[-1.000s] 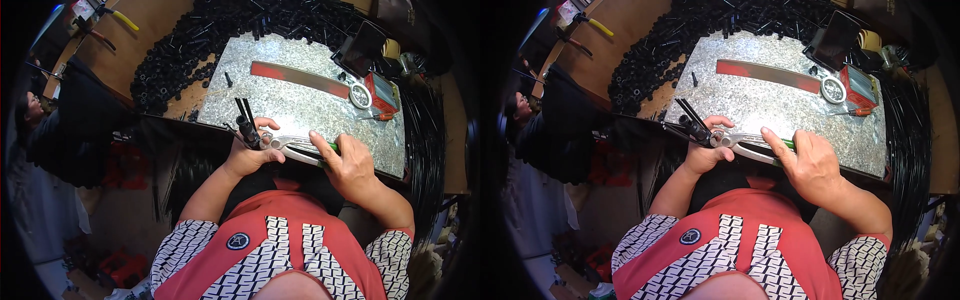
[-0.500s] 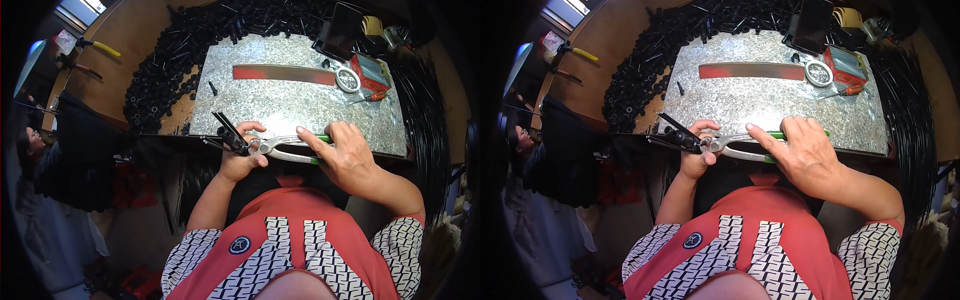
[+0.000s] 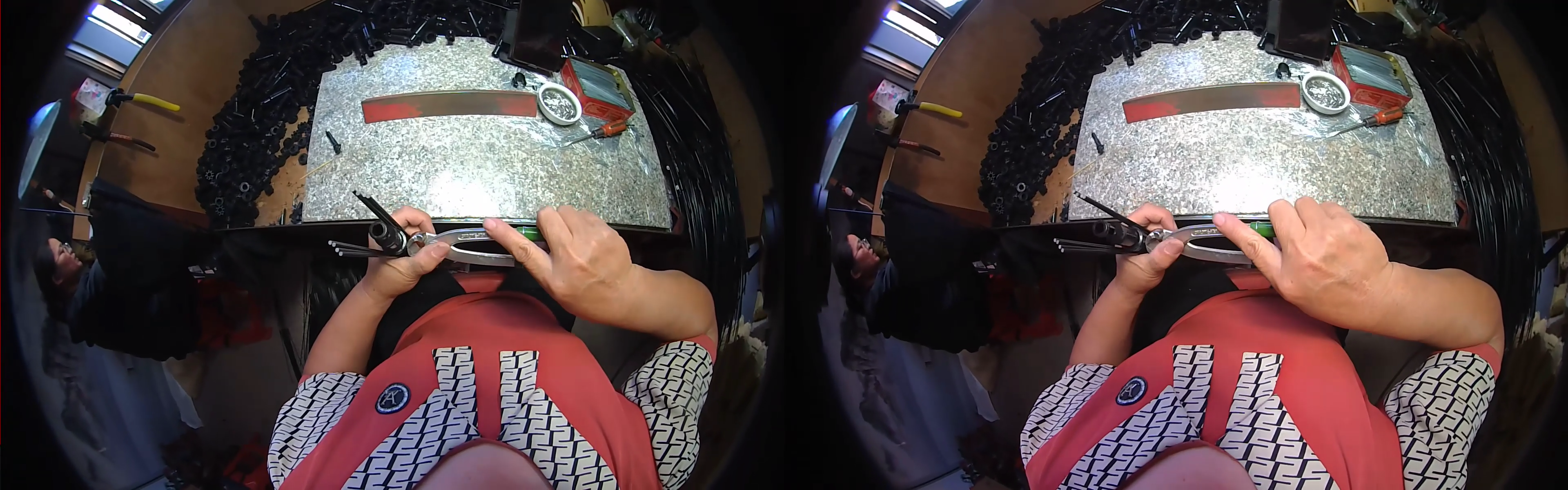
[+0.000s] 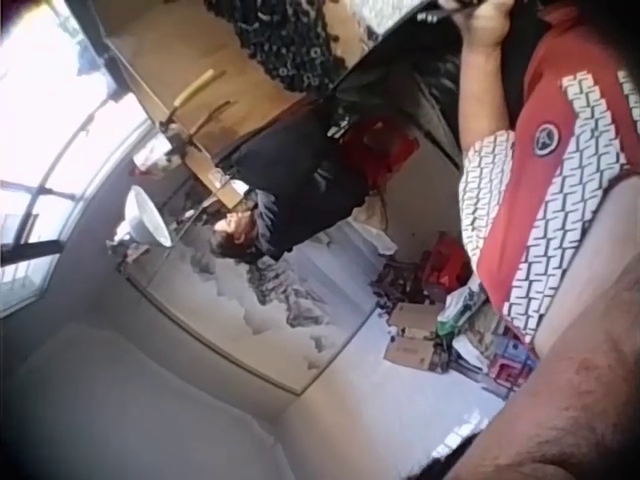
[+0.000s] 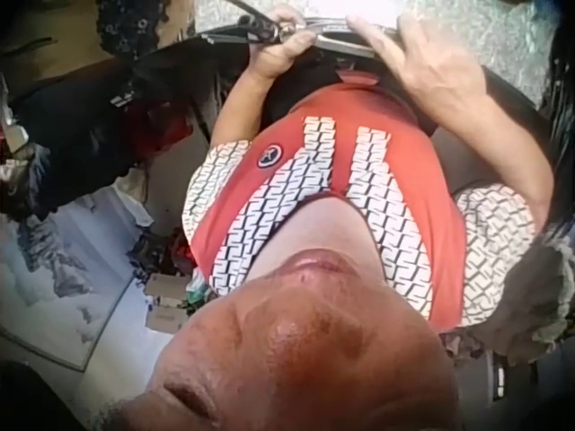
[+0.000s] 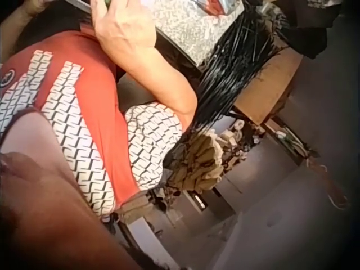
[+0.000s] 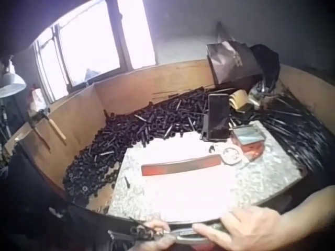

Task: The recorder is assembling multiple black cables into a connector component and using pliers.

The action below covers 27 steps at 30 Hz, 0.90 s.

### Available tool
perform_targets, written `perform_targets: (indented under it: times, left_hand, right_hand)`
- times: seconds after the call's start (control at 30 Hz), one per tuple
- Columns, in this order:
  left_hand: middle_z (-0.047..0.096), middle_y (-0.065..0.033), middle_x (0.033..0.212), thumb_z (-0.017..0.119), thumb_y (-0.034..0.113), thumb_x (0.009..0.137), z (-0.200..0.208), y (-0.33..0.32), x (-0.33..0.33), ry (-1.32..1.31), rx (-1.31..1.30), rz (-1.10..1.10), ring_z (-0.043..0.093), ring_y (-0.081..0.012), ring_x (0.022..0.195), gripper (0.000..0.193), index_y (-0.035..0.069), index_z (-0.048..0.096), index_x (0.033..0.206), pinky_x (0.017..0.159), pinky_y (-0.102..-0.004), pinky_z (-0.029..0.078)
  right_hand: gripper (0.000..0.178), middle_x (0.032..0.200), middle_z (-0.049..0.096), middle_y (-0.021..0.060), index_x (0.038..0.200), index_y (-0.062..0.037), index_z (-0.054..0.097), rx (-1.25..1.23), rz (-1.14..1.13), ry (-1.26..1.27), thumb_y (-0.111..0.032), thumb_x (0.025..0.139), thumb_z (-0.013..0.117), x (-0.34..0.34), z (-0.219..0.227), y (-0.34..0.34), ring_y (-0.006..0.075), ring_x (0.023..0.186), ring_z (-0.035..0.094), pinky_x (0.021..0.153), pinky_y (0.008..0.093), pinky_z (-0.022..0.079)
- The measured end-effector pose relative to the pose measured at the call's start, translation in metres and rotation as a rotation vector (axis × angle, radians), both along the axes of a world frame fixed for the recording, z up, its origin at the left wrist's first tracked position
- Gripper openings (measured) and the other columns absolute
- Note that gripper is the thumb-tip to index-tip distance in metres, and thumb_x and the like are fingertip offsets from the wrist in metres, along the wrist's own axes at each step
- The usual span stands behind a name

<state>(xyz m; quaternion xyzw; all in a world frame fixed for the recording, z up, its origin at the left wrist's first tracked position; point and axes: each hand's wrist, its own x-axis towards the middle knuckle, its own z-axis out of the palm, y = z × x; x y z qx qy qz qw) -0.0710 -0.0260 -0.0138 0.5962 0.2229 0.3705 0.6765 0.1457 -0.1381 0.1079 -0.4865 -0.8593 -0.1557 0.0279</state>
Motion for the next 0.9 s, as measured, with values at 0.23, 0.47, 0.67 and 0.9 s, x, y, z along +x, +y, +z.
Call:
perform_targets:
  times: [0.23, 0.47, 0.67, 0.9]
  left_hand:
    - [0.048, 0.0051, 0.066, 0.075, 0.015, 0.075, -0.003, 0.005, 0.0, -0.036, 0.029, 0.115, 0.043, -0.0019, 0.055, 0.036, 0.003, 0.048, 0.096, 0.051, -0.0174, 0.035]
    - [0.032, 0.0046, 0.047, 0.041, 0.079, 0.072, 0.017, 0.034, -0.028, -0.369, -0.064, 0.191, 0.031, -0.0067, 0.038, 0.083, 0.004, 0.042, 0.107, 0.041, -0.0223, 0.027]
    - [0.027, 0.0053, 0.045, 0.024, 0.085, 0.07, 0.033, 0.044, -0.056, -0.527, -0.243, 0.38, 0.025, -0.007, 0.036, 0.088, 0.007, 0.048, 0.101, 0.04, -0.0222, 0.024]
    - [0.024, 0.0054, 0.044, 0.028, 0.082, 0.075, 0.044, 0.045, -0.029, -0.779, -0.504, 0.342, 0.021, -0.007, 0.036, 0.08, 0.009, 0.054, 0.095, 0.04, -0.0211, 0.021]
  right_hand:
    - [0.061, 0.075, 0.046, 0.0111, 0.133, -0.0128, 0.05, -0.345, -0.112, 0.364, -0.011, 0.074, 0.065, 0.007, -0.015, 0.013, 0.0247, 0.063, 0.051, 0.055, 0.0351, 0.042]
    - [0.061, 0.085, 0.053, 0.0147, 0.13, -0.0093, 0.049, -0.44, -0.382, 0.611, -0.023, 0.076, 0.073, 0.036, -0.053, 0.035, 0.0321, 0.079, 0.055, 0.069, 0.0406, 0.044]
    - [0.042, 0.097, 0.053, 0.0162, 0.109, -0.0038, 0.059, 0.066, -0.24, 0.49, -0.015, 0.071, 0.072, 0.013, -0.067, 0.019, 0.0314, 0.085, 0.054, 0.072, 0.0393, 0.045]
    - [0.065, 0.088, 0.054, 0.007, 0.139, -0.0082, 0.038, -1.1, -0.23, 1.433, -0.009, 0.081, 0.068, -0.017, -0.133, -0.03, 0.0117, 0.068, 0.05, 0.065, 0.0244, 0.044]
